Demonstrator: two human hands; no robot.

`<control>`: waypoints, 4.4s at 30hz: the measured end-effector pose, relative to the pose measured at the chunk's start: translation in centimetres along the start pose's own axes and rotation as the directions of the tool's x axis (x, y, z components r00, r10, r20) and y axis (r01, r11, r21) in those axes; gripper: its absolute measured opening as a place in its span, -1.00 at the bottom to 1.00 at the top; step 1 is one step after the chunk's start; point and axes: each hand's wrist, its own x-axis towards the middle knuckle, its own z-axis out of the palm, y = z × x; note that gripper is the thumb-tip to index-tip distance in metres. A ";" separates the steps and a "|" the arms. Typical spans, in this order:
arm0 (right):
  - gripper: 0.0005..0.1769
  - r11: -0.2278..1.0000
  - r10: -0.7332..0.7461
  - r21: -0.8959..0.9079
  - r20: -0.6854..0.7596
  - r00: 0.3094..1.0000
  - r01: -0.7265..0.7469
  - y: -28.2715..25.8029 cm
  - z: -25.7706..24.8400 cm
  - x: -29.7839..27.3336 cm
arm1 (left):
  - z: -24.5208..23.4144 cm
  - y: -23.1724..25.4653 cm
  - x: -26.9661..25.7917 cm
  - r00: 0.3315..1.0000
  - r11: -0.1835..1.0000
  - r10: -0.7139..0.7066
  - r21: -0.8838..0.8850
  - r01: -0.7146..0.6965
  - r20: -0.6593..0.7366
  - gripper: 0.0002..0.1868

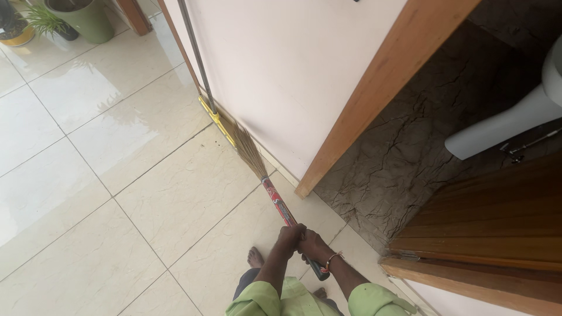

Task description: The person sweeps the bathroom floor using a broom, moving around the toilet, sink, and a small container. The person systematically covers the floor area, sweeping debris toward the center.

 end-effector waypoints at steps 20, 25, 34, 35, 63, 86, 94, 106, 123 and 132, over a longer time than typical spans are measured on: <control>-0.77 0.955 0.145 0.266 -0.046 0.988 -0.128 21.9 -7.1 -13.7 | 16.9 -15.4 -2.8 0.795 0.950 -0.118 0.300 -0.084 0.595 -0.61; -0.79 0.951 0.169 0.277 -0.086 0.982 -0.139 23.2 -10.1 -16.7 | 19.7 -15.6 -2.5 0.188 0.173 0.350 0.134 -0.976 0.918 -0.53; -0.77 0.915 0.231 0.370 -0.155 0.960 -0.161 26.1 -13.0 -18.1 | 26.8 -16.4 -1.8 0.653 0.905 -0.425 0.275 0.325 0.627 -0.65; -0.77 0.895 0.232 0.425 -0.194 0.953 -0.131 26.2 -12.9 -18.0 | 27.3 -16.4 -1.5 0.693 0.923 -0.383 0.273 0.270 0.611 -0.67; -0.66 0.689 0.226 0.614 -0.687 0.691 0.385 7.4 -32.0 -4.9 | 46.0 15.4 18.1 0.883 0.990 -0.025 0.133 -0.043 0.470 -0.76; -0.86 0.477 0.089 0.784 -0.493 0.865 0.398 6.2 -62.3 6.6 | 63.3 28.3 35.5 0.825 0.975 -0.220 0.125 0.181 0.521 -0.68; -0.87 0.465 0.124 0.806 -0.470 0.874 0.367 5.3 -70.1 11.6 | 67.5 29.7 45.2 0.814 0.968 -0.252 0.125 0.219 0.523 -0.77; -0.87 0.384 0.247 0.852 -0.467 0.849 0.357 -0.4 -83.4 22.3 | 74.6 39.8 58.1 0.749 0.934 -0.354 0.251 0.254 0.559 -0.77; -0.74 0.535 0.289 0.793 -0.496 0.819 0.291 -1.9 -108.9 34.6 | 91.9 54.1 75.6 0.800 0.928 -0.287 0.361 0.095 0.527 -0.80; -0.84 0.375 0.226 0.849 -0.474 0.851 0.374 -2.6 -119.7 37.1 | 99.2 59.1 80.0 0.797 0.959 -0.264 0.237 0.157 0.543 -0.77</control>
